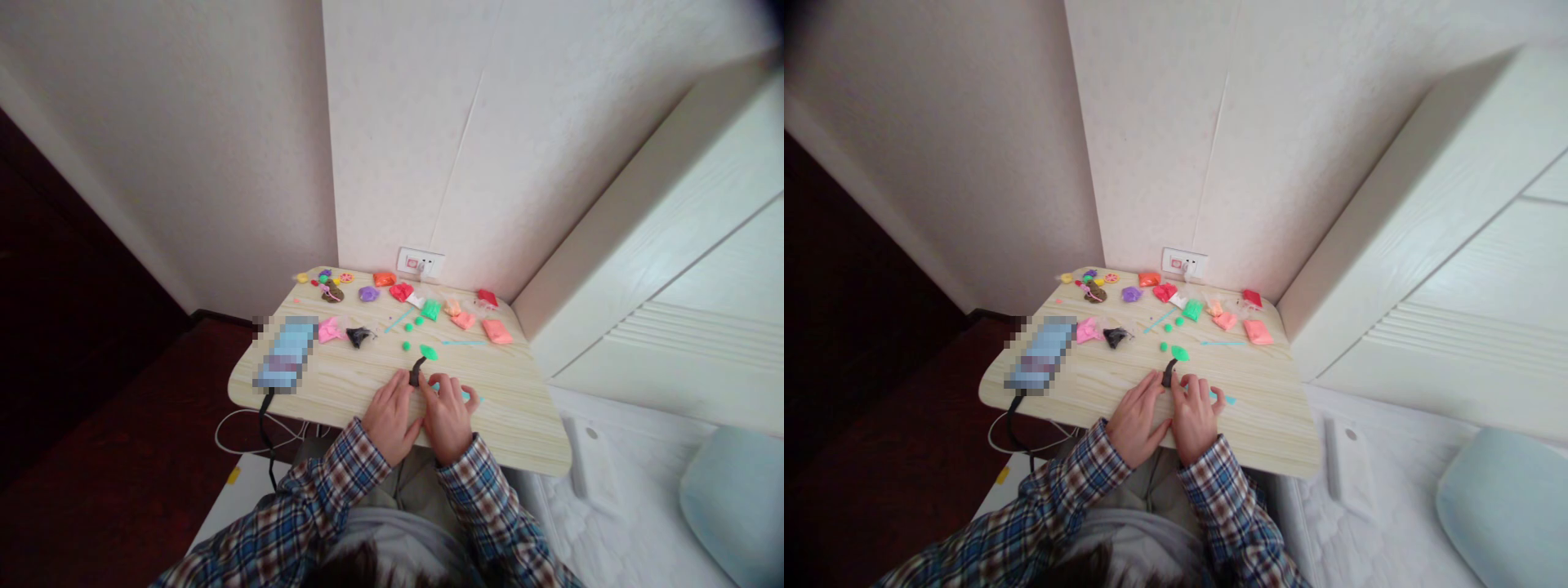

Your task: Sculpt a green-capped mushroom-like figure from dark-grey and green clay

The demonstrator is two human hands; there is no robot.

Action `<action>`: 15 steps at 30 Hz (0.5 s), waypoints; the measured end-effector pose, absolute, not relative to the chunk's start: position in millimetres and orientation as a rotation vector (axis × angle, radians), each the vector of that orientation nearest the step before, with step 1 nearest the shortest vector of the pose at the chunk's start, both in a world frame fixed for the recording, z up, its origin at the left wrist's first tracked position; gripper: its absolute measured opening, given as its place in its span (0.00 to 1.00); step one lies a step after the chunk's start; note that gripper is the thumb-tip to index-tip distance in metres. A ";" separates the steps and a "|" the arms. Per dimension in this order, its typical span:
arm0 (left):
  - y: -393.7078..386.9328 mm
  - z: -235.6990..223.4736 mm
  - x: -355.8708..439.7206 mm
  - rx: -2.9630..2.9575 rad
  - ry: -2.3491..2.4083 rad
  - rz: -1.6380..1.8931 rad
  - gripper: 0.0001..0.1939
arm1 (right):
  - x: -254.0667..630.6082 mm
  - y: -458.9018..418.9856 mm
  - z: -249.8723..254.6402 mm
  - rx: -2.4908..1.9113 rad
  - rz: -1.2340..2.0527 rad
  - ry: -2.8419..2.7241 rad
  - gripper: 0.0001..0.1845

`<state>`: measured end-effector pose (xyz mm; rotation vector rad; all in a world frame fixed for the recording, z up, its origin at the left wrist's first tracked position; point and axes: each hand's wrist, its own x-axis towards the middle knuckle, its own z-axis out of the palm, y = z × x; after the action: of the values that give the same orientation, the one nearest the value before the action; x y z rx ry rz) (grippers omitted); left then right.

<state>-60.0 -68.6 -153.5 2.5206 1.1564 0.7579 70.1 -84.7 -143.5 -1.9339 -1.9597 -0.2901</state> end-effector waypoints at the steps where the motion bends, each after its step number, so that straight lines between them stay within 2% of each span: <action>1: -68.7 -152.9 -60.6 2.505 1.149 0.779 0.25 | 70.4 -85.3 -142.9 -1.946 -0.269 -1.968 0.27; 10: -67.3 -152.2 -62.6 2.520 1.116 0.784 0.28 | 69.7 -88.6 -141.5 -1.945 -0.188 -1.945 0.30; 15: -67.4 -154.1 -63.0 2.536 1.147 0.758 0.30 | 57.2 -89.6 -141.2 -1.992 -0.219 -1.902 0.27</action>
<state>-63.0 -67.4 -154.1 2.5355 1.1472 0.7582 57.2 -89.6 -141.2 -1.9919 -1.9025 -0.2190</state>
